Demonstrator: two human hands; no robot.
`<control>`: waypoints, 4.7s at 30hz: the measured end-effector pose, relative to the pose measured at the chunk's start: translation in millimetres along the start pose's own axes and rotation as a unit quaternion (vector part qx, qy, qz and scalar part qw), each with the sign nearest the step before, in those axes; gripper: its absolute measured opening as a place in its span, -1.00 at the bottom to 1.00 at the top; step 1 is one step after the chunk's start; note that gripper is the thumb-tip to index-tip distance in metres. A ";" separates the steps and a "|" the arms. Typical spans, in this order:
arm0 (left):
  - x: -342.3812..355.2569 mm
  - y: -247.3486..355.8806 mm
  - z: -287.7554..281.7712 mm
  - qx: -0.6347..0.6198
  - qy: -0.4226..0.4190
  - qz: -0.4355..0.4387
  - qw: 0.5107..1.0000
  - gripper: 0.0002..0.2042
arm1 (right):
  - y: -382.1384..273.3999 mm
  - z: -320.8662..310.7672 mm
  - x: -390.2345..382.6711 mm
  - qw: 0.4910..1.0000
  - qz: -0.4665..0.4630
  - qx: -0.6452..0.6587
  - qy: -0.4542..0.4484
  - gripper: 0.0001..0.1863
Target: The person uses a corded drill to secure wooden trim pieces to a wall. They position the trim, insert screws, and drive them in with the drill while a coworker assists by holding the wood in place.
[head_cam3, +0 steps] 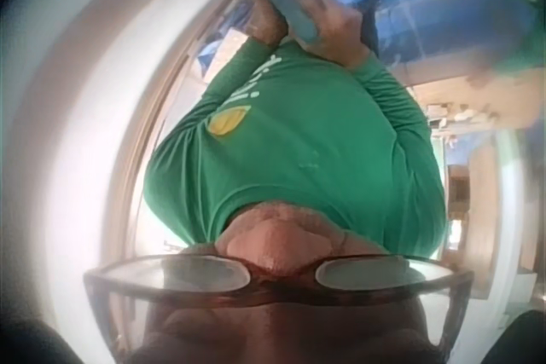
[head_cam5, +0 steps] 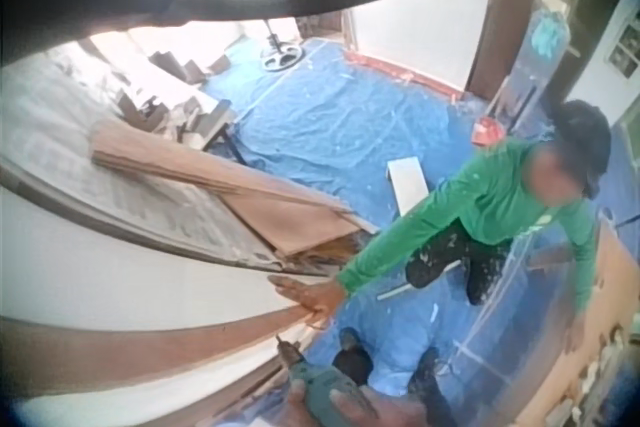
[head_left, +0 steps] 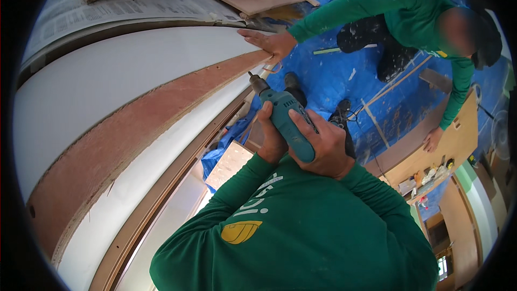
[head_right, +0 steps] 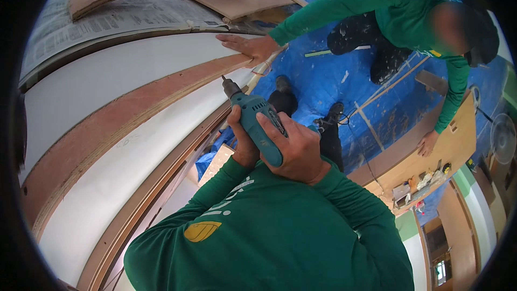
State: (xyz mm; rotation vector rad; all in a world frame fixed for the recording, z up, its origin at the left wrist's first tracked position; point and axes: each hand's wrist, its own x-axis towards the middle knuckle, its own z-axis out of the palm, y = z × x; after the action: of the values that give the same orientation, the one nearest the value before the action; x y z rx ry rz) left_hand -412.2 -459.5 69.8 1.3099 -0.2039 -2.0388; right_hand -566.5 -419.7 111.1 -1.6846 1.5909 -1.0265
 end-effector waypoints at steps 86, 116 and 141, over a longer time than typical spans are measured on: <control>72.5 -305.6 -273.7 0.923 0.004 -0.014 0.384 -0.79 | 229.0 -52.9 -438.2 0.928 0.344 0.090 -0.112 -0.28; 26.1 -293.1 -387.2 0.805 0.139 0.171 0.551 -0.68 | 311.7 -135.6 -734.1 0.553 0.377 0.485 0.563 -0.56; -213.0 -376.7 -819.5 0.289 0.559 -0.053 0.775 -0.04 | 244.3 390.8 -249.7 0.950 0.171 -0.137 -0.221 -0.24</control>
State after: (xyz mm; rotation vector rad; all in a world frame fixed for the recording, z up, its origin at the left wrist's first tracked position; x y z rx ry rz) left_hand 160.4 141.2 -342.8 2.7246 -0.1966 -0.9399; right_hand -359.9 -230.2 -331.8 -1.5891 1.6842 -0.2393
